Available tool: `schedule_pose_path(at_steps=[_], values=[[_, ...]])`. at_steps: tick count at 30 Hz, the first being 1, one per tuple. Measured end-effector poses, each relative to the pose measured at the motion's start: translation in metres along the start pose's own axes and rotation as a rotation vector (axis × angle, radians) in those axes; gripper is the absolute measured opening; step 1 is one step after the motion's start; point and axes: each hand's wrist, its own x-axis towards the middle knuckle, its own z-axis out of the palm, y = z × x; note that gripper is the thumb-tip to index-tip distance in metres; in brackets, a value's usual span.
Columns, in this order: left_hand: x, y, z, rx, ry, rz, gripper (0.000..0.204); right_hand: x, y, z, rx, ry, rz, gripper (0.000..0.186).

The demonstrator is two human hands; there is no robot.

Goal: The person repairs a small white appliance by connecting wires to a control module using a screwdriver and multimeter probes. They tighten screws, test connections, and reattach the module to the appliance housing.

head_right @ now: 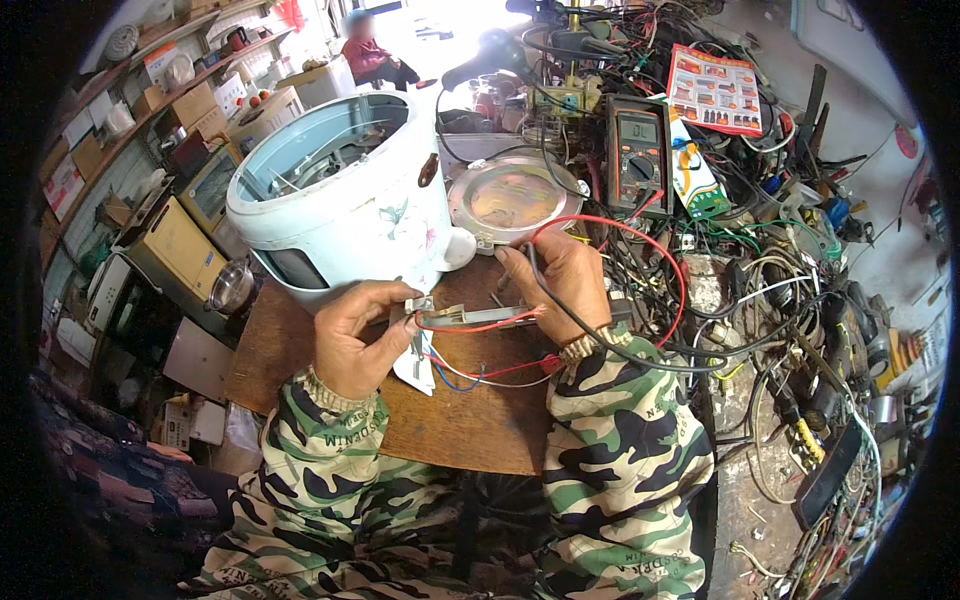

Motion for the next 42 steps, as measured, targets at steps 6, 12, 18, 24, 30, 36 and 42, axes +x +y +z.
schedule_pose_path(at_steps=[6, 12, 18, 24, 30, 36, 42], values=[[0.001, 0.004, 0.003, 0.03, -0.019, -0.01, 0.028, 0.002, 0.017, -0.016, -0.032, -0.186, -0.037, 0.019], [0.0, 0.003, -0.003, 0.101, -0.069, 0.039, 0.028, 0.003, 0.022, -0.012, 0.002, 0.058, -0.003, 0.025], [0.004, 0.014, -0.001, 0.189, -0.024, 0.118, 0.028, -0.002, -0.011, -0.027, 0.622, 0.414, 0.073, 0.036], [0.005, 0.015, 0.002, 0.175, 0.021, 0.14, 0.031, -0.001, -0.007, -0.051, 0.637, 0.758, -0.026, 0.046], [0.006, 0.021, 0.004, 0.268, 0.016, 0.152, 0.03, -0.015, -0.027, -0.042, 0.947, 0.421, -0.114, 0.039], [0.007, 0.016, 0.007, 0.37, 0.001, 0.297, 0.035, -0.025, -0.036, -0.025, 0.584, 0.164, -0.088, 0.027], [0.006, 0.029, 0.016, 0.328, -0.061, 0.154, 0.039, -0.026, -0.04, -0.013, 0.588, 0.07, -0.07, 0.023]])
